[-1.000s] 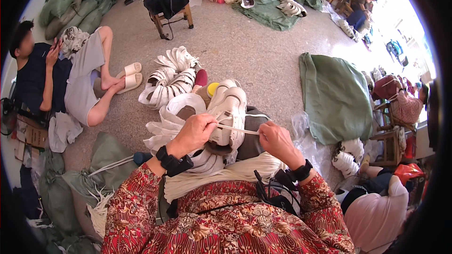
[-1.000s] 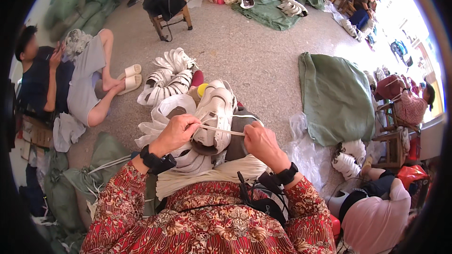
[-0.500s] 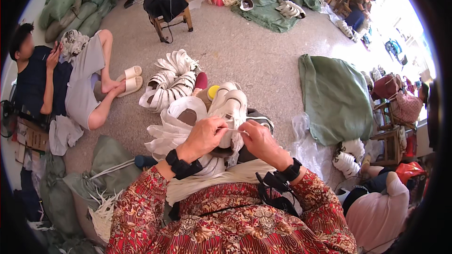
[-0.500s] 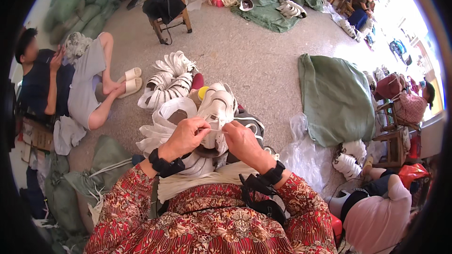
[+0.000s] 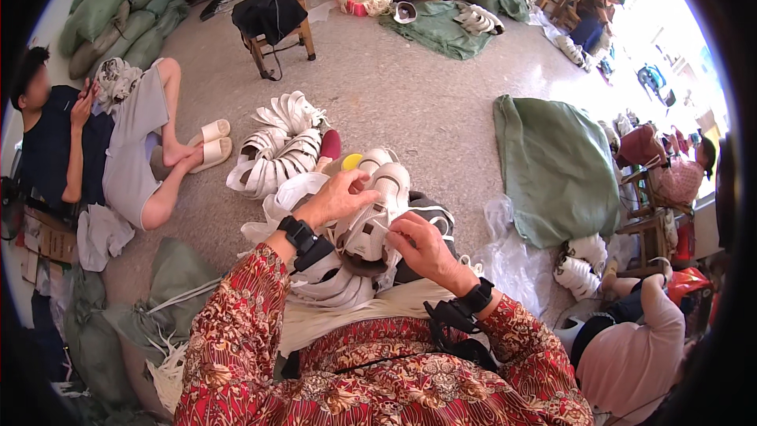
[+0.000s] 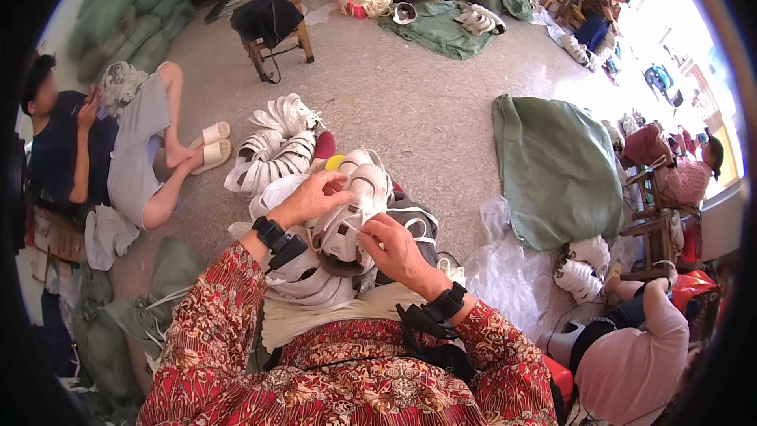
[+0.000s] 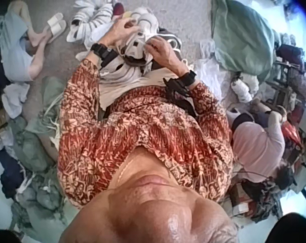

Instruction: The recorder is assembling the upper components of white footwear by threading or lacing pieces together while seated on the floor.

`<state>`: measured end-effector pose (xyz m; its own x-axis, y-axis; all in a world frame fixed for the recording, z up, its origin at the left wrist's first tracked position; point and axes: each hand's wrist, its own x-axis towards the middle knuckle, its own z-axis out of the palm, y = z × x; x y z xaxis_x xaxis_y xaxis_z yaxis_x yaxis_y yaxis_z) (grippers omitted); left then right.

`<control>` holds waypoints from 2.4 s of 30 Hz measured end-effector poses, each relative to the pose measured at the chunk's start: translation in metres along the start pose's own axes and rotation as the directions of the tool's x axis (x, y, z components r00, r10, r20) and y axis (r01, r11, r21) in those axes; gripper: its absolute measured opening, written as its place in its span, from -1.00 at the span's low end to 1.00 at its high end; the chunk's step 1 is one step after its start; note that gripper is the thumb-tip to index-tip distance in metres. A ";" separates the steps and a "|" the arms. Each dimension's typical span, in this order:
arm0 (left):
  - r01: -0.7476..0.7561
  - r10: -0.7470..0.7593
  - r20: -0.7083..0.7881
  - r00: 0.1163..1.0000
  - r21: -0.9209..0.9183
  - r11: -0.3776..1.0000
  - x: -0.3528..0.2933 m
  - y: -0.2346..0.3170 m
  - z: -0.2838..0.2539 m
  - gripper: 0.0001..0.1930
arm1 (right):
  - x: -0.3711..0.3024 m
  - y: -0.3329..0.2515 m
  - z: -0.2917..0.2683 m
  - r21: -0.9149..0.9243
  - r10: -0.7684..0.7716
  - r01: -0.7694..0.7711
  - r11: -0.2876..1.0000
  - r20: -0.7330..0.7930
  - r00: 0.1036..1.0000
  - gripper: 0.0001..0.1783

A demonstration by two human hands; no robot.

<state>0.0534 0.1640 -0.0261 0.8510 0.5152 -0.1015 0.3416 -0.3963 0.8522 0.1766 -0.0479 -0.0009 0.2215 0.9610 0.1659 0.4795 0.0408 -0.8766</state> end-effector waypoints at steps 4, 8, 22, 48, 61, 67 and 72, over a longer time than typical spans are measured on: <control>-0.026 0.028 0.093 0.995 -0.026 0.999 0.019 -0.009 0.004 -0.42 | 0.007 0.024 0.007 -0.033 -0.062 0.058 0.998 -0.142 0.988 -0.89; 0.070 -0.048 0.124 0.991 -0.181 0.981 0.023 -0.011 -0.002 -0.52 | 0.020 0.041 0.006 0.142 0.087 -0.064 0.988 -0.167 0.982 -0.86; 0.018 0.106 0.447 0.888 -0.263 0.965 -0.003 0.021 -0.018 -0.65 | 0.030 0.048 0.009 0.283 0.293 -0.251 0.926 -0.115 0.949 -0.77; 0.111 -0.042 0.189 0.981 -0.370 0.922 -0.011 0.017 0.007 -0.68 | 0.018 0.043 0.016 0.350 0.413 -0.354 0.868 -0.110 0.904 -0.82; 0.260 -0.154 0.253 0.955 -0.470 0.843 -0.008 0.022 0.010 -0.71 | 0.017 0.048 0.019 0.347 0.407 -0.347 0.871 -0.117 0.906 -0.78; 0.233 -0.115 0.266 0.957 -0.470 0.852 -0.008 0.022 0.009 -0.69 | 0.018 0.045 0.017 0.315 0.443 -0.388 0.866 -0.122 0.888 -0.76; 0.257 -0.109 0.317 0.942 -0.474 0.842 -0.008 0.019 0.006 -0.73 | 0.030 0.038 0.020 0.197 0.320 -0.289 0.937 -0.153 0.935 -0.82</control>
<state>0.0558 0.1482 -0.0124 0.8910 0.2875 -0.3513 0.3174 0.1587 0.9349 0.1844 -0.0124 -0.0388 0.4903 0.8697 -0.0566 0.2182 -0.1854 -0.9581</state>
